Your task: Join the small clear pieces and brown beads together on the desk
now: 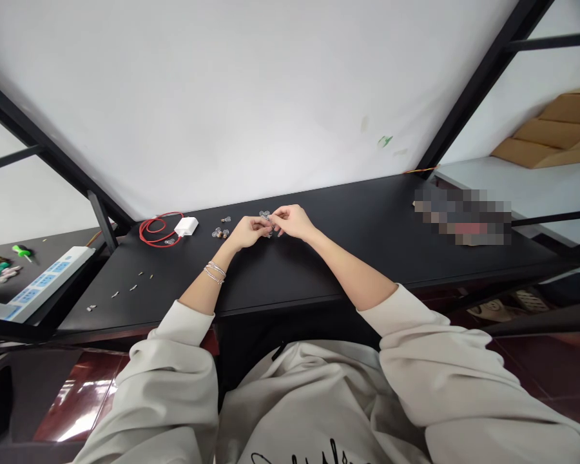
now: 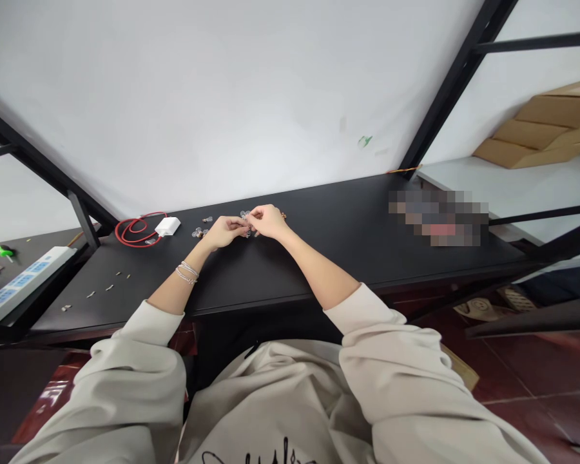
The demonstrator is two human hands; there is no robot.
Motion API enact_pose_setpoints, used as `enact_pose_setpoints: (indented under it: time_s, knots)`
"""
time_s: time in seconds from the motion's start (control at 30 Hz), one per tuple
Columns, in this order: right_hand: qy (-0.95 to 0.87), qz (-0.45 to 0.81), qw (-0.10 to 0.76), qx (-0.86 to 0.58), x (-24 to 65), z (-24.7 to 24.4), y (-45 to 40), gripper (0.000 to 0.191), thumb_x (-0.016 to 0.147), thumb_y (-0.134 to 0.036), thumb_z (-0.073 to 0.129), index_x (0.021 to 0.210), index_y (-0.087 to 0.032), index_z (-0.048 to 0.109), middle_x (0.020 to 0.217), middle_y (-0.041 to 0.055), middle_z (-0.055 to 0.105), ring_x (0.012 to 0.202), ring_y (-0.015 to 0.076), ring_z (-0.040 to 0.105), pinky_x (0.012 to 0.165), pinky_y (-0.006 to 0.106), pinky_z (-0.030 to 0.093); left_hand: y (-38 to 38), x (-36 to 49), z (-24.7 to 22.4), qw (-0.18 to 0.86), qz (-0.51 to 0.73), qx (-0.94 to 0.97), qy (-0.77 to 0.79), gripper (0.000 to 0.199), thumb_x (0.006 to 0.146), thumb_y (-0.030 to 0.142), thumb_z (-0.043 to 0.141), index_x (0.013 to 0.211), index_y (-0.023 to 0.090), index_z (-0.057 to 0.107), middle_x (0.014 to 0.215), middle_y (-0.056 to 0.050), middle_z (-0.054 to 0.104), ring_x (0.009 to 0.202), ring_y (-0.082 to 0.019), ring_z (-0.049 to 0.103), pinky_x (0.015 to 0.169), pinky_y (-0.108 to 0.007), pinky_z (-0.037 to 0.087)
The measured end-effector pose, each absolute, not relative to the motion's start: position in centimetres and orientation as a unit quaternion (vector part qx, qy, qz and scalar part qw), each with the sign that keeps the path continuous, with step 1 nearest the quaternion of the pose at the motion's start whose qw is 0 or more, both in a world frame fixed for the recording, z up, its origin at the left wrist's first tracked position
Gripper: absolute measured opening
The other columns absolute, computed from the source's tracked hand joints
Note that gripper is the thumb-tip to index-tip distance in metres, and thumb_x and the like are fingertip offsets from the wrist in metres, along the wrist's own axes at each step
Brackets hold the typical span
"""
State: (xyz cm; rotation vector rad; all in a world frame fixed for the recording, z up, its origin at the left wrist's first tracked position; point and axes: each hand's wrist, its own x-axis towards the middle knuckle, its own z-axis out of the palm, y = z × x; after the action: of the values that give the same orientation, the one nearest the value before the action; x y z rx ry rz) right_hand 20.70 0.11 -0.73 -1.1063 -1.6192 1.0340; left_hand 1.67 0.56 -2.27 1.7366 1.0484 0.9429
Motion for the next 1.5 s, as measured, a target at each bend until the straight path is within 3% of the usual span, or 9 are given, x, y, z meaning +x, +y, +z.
enact_pose_setpoints:
  time_s: [1.1,1.5]
  knots:
    - [-0.672,0.403,0.42,-0.458,21.1,0.2,-0.4,0.015,0.086,-0.019,0.079,0.074,-0.014,0.072,0.064,0.0051,0.073,0.053,0.0143,0.069,0.047,0.02,0.057,0.4,2.1,-1.6,0.452,0.351,0.708,0.414,0.023,0.071,0.027,0.082,0.083,0.015,0.068,0.077,-0.005,0.071,0.07,-0.017,0.064,0.074,-0.034,0.052]
    - [-0.674,0.397,0.411,-0.468,21.2,0.2,-0.4,0.012,0.089,-0.017,0.075,0.077,-0.014,0.073,0.063,0.0039,0.072,0.052,0.0133,0.068,0.048,0.02,0.057,0.1,2.2,-1.4,0.442,0.341,0.717,0.418,0.024,0.07,0.031,0.079,0.084,0.013,0.072,0.077,-0.005,0.071,0.07,-0.016,0.062,0.072,-0.032,0.049]
